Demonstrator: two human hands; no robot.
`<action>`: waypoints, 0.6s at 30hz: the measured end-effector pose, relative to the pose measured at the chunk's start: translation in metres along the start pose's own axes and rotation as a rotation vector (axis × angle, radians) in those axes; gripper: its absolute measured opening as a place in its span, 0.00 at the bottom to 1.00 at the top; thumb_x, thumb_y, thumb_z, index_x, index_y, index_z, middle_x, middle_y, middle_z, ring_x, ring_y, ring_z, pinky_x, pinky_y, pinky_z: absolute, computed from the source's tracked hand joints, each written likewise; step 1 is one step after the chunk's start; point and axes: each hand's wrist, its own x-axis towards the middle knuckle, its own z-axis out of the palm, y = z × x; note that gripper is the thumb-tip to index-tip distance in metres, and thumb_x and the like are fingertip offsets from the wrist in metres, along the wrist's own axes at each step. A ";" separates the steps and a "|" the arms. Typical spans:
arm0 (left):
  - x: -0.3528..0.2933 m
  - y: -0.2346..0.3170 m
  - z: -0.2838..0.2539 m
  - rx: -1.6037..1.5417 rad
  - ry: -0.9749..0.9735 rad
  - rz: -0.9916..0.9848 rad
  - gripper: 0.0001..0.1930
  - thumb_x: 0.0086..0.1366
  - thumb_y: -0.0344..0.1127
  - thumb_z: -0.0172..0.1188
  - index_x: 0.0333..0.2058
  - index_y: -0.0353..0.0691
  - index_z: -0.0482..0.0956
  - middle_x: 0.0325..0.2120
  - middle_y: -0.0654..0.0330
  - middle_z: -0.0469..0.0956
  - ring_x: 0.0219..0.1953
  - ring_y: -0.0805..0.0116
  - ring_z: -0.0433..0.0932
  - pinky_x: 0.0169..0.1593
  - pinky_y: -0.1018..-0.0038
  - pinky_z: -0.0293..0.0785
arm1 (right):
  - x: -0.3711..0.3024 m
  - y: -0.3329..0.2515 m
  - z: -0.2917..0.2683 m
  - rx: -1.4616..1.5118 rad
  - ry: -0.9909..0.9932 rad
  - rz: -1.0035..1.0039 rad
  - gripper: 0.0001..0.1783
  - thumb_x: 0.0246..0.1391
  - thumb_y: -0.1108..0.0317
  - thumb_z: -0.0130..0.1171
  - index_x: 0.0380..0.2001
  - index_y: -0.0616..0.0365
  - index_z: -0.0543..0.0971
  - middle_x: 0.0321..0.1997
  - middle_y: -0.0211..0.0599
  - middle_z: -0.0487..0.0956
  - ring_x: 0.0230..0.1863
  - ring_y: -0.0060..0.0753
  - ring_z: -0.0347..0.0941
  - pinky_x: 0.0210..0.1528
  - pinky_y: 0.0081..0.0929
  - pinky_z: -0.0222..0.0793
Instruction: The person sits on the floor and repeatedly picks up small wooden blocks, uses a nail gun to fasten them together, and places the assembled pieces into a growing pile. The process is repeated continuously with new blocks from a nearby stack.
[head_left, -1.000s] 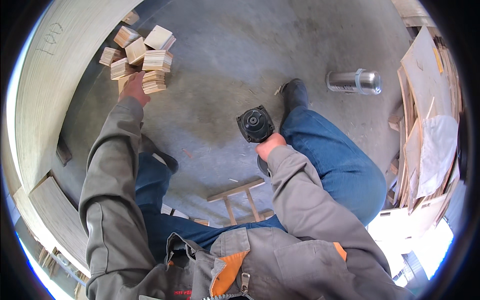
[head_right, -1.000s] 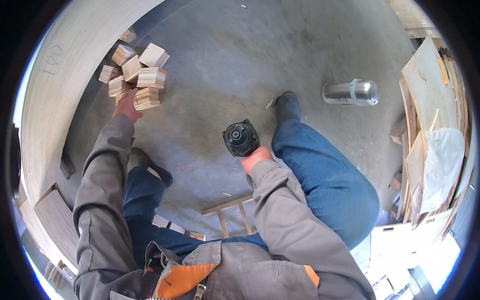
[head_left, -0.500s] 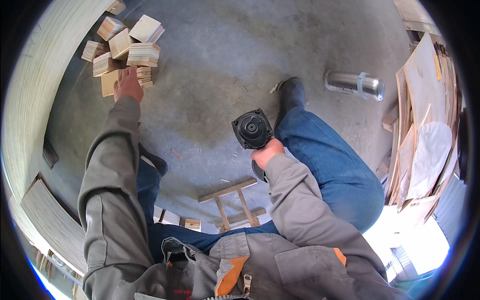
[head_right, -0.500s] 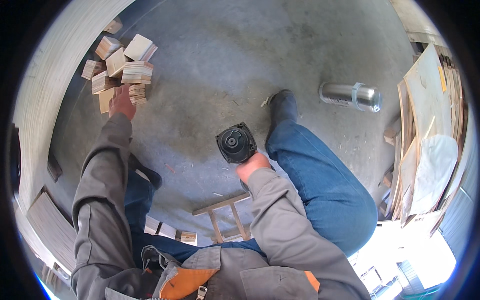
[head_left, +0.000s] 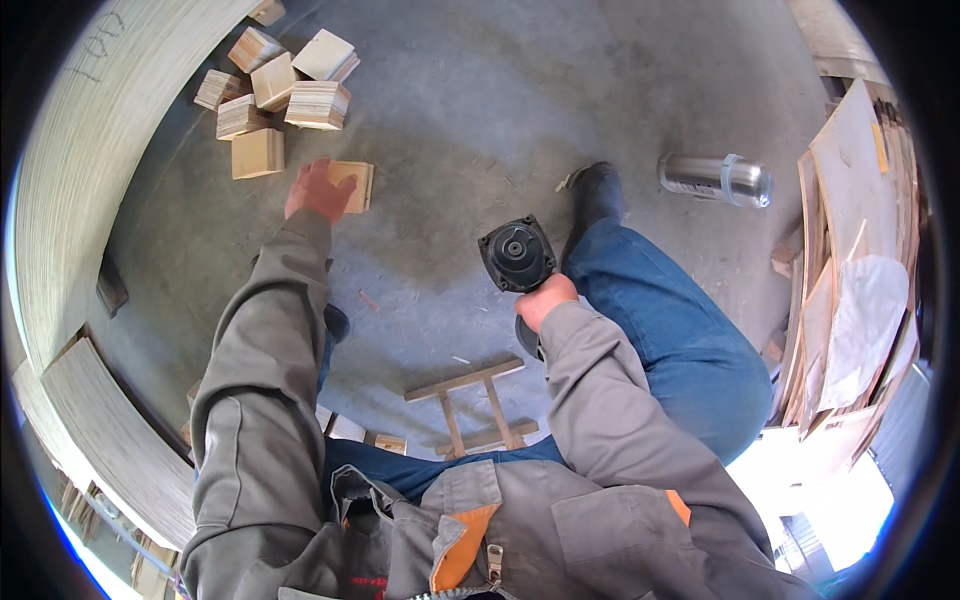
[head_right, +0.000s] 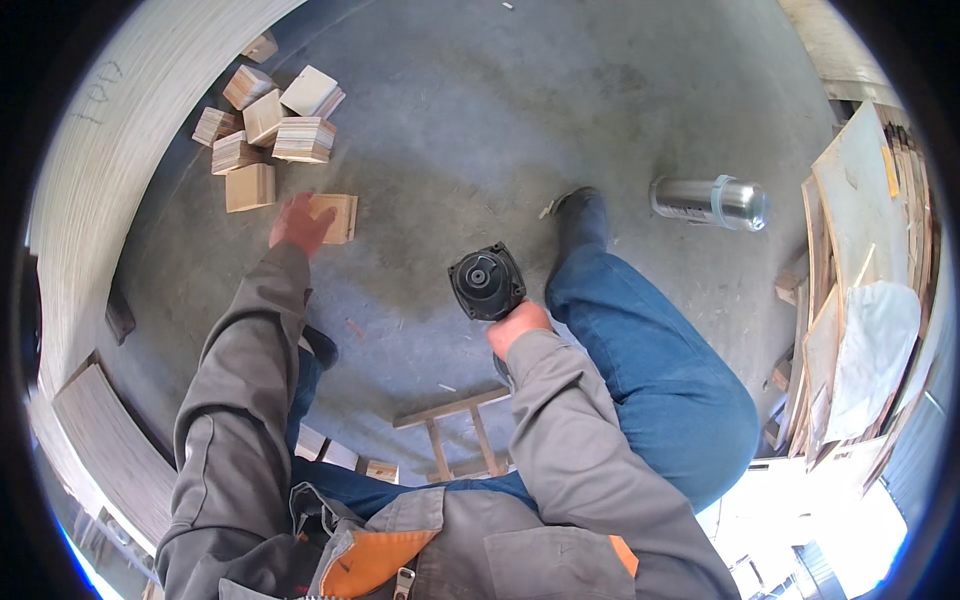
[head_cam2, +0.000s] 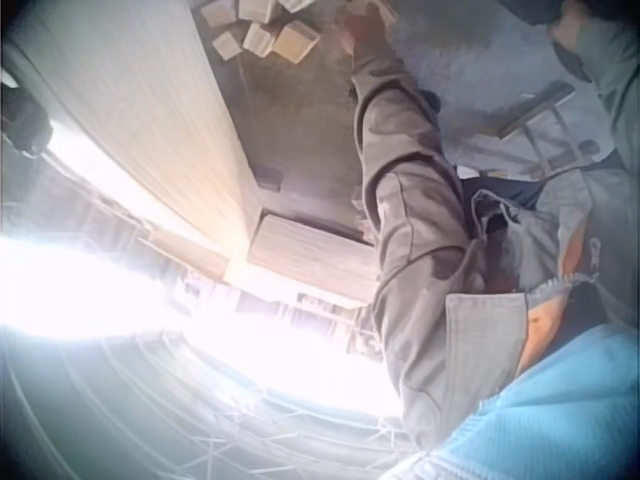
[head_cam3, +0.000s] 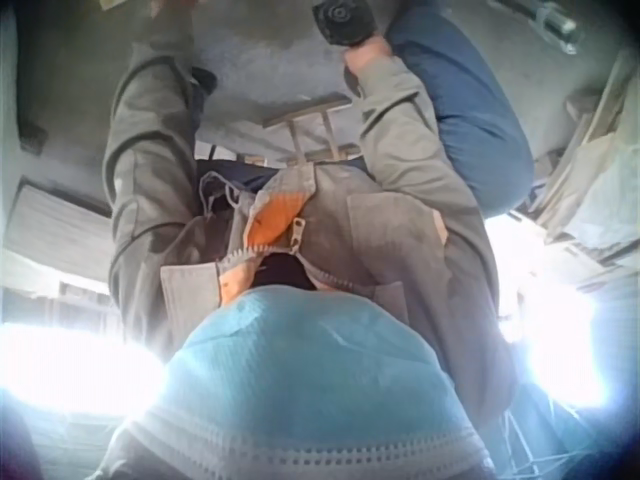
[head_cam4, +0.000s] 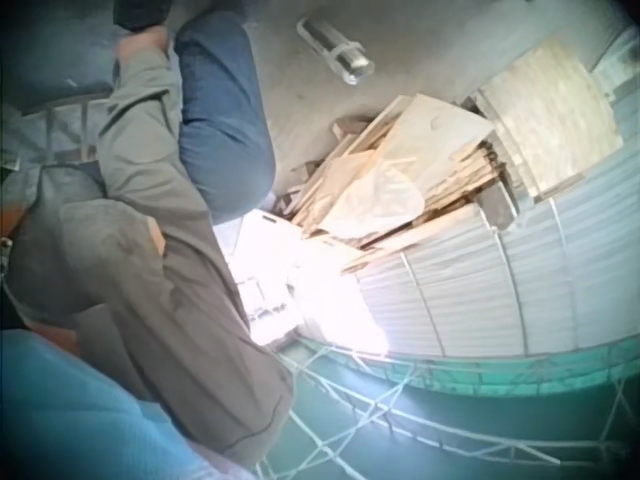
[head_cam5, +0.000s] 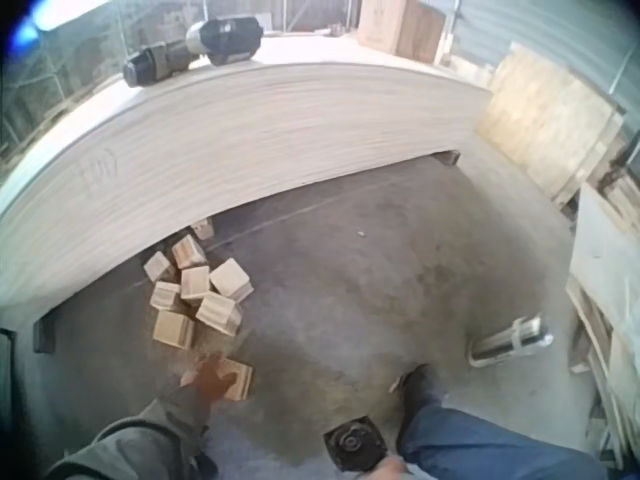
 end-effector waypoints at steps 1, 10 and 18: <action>0.002 -0.002 0.005 -0.054 -0.003 0.018 0.36 0.57 0.53 0.66 0.61 0.43 0.69 0.56 0.48 0.73 0.58 0.48 0.72 0.61 0.58 0.69 | -0.001 0.001 0.000 0.001 0.019 0.003 0.19 0.40 0.66 0.65 0.40 0.58 0.84 0.41 0.47 0.85 0.48 0.50 0.81 0.50 0.34 0.76; 0.002 -0.034 0.055 -0.270 0.102 -0.010 0.51 0.50 0.47 0.74 0.68 0.43 0.55 0.57 0.48 0.72 0.58 0.50 0.73 0.62 0.63 0.69 | 0.022 0.028 0.004 -0.061 -0.085 -0.065 0.12 0.43 0.65 0.66 0.34 0.55 0.85 0.35 0.42 0.85 0.39 0.43 0.82 0.42 0.35 0.76; -0.009 0.001 0.112 -0.650 -0.255 0.034 0.47 0.50 0.41 0.74 0.67 0.45 0.59 0.53 0.50 0.77 0.53 0.56 0.78 0.57 0.64 0.74 | 0.022 0.028 0.003 -0.139 -0.083 -0.131 0.10 0.43 0.66 0.66 0.33 0.52 0.85 0.37 0.39 0.85 0.41 0.40 0.82 0.43 0.32 0.76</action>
